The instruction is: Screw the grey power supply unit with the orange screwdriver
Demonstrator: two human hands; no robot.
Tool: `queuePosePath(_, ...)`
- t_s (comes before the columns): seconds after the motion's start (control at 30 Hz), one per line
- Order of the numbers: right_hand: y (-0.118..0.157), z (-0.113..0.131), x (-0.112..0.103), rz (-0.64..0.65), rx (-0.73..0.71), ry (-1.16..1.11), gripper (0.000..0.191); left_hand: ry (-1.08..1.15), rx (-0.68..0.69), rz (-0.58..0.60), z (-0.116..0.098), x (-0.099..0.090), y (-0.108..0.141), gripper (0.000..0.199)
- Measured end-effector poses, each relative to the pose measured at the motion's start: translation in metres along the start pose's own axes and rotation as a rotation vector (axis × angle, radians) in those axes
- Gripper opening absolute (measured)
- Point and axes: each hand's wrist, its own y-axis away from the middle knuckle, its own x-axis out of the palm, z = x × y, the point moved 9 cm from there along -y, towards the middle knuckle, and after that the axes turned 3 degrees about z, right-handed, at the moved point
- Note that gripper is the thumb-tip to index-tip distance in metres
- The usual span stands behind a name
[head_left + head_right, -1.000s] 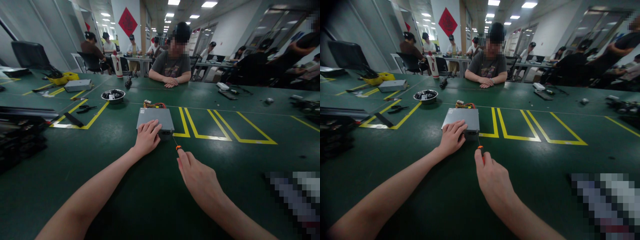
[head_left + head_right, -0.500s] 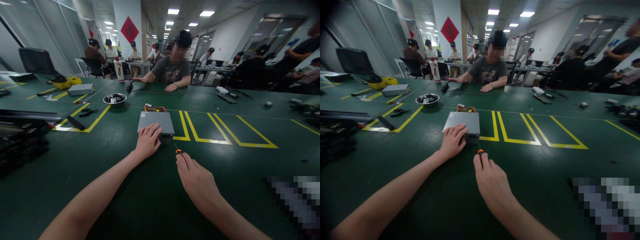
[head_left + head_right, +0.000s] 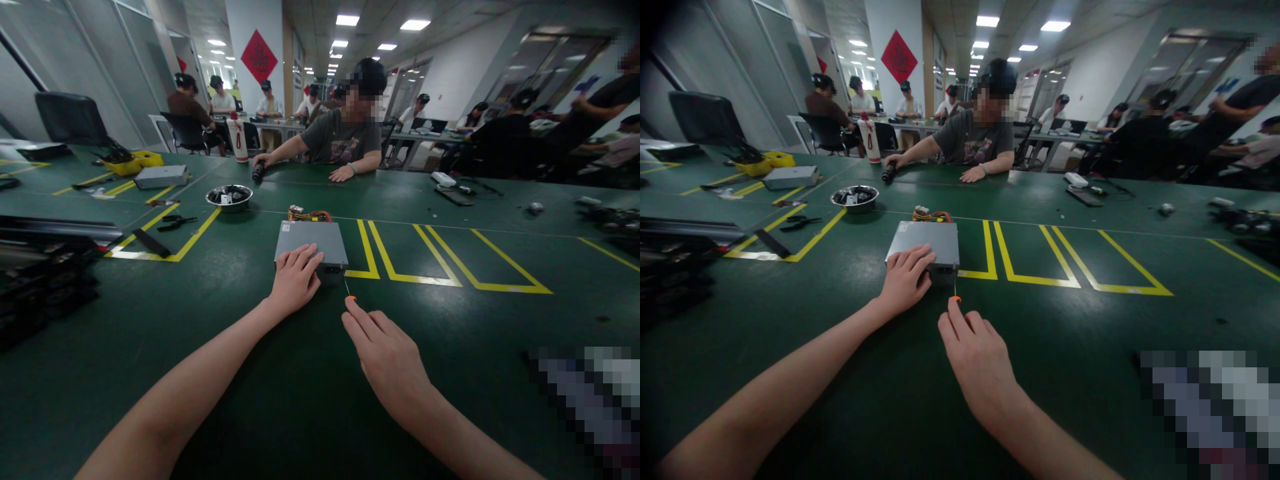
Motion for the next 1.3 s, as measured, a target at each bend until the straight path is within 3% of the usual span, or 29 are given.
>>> queuePosePath(0.13, -0.003, -0.006, 0.000, -0.019, 0.065, -0.024, 0.027, -0.001, 0.002, 0.002, 0.001, 0.001, 0.000, 0.036)
queuePosePath(0.23, -0.003, -0.017, -0.006, -0.041, 0.163, -0.003, 0.040, 0.002, 0.004, 0.002, 0.001, 0.003, 0.000, 0.037)
queuePosePath(0.3, -0.002, -0.022, -0.005, -0.015, 0.199, 0.005, 0.031, 0.005, 0.004, 0.002, 0.002, 0.004, 0.000, 0.037)
queuePosePath(0.4, -0.001, -0.013, 0.001, 0.040, 0.114, 0.026, 0.019, 0.009, 0.002, 0.005, 0.002, 0.005, 0.000, 0.036)
queuePosePath(0.53, 0.000, -0.003, 0.006, 0.109, 0.023, 0.076, 0.033, 0.007, 0.004, 0.007, 0.002, 0.004, 0.000, 0.037)
queuePosePath(0.67, -0.001, -0.013, 0.003, 0.127, 0.094, 0.034, 0.024, 0.003, 0.005, 0.003, 0.001, 0.002, 0.000, 0.036)
queuePosePath(0.8, -0.001, -0.033, -0.002, 0.129, 0.264, -0.005, 0.042, 0.001, 0.004, 0.003, 0.000, 0.002, 0.000, 0.036)
queuePosePath(0.87, 0.001, -0.038, -0.001, 0.150, 0.300, 0.015, 0.034, 0.007, 0.005, 0.005, 0.001, 0.002, 0.000, 0.036)
queuePosePath(1.0, 0.001, -0.025, 0.000, 0.124, 0.157, 0.106, 0.016, 0.016, 0.003, 0.011, 0.002, 0.003, 0.000, 0.036)
queuePosePath(1.13, 0.002, -0.005, 0.005, 0.107, 0.044, 0.154, 0.031, 0.018, 0.000, 0.015, 0.002, 0.003, 0.000, 0.036)
queuePosePath(1.3, 0.002, 0.007, 0.014, 0.097, 0.000, 0.112, 0.032, 0.017, 0.003, 0.007, 0.001, 0.002, 0.000, 0.036)
